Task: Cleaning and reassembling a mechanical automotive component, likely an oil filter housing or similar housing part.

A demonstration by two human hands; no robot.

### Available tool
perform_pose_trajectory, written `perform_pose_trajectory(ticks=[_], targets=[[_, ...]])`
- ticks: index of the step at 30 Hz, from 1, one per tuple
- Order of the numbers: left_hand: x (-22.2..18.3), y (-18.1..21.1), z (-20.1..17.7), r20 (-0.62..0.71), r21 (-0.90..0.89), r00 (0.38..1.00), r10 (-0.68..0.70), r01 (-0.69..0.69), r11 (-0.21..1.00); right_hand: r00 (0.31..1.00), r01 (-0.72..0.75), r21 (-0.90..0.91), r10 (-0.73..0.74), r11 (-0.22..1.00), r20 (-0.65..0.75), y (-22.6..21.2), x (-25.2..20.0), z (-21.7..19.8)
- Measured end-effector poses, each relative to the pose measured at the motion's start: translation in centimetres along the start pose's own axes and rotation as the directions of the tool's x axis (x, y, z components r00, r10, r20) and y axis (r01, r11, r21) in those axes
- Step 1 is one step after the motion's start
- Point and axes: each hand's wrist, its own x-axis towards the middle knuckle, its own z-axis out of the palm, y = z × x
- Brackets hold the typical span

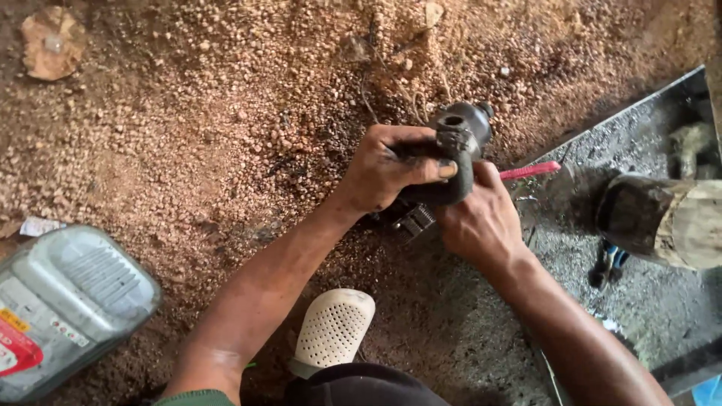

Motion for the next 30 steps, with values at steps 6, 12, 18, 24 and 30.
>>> perform_pose_trajectory(ticks=[6, 12, 18, 24, 30], targets=[[0.0, 0.2, -0.1, -0.009, 0.013, 1.0, 0.011, -0.01, 1.0, 0.964, 0.233, -0.217, -0.255, 0.948, -0.078, 1.0, 0.4, -1.9], [-0.2, -0.2, -0.2, -0.007, 0.028, 0.999, 0.041, -0.04, 0.999, 0.986, 0.036, -0.082, -0.022, 0.996, 0.164, -2.7, -0.6, -3.0], [-0.1, -0.8, -0.1, 0.019, 0.049, 0.999, 0.033, -0.034, 0.998, 0.974, 0.024, 0.27, 0.039, 0.962, -0.222, -4.9, -3.8, 2.2], [-0.2, -0.9, -0.1, 0.043, 0.065, 0.998, 0.054, -0.056, 0.996, 0.819, -0.32, 0.535, 0.513, 0.782, -0.258, -5.3, -3.8, 2.8], [-0.4, -0.7, -0.1, 0.022, 0.068, 0.999, 0.046, -0.047, 0.997, 0.886, -0.198, 0.534, 0.383, 0.822, -0.261, -5.8, -3.5, 1.5]])
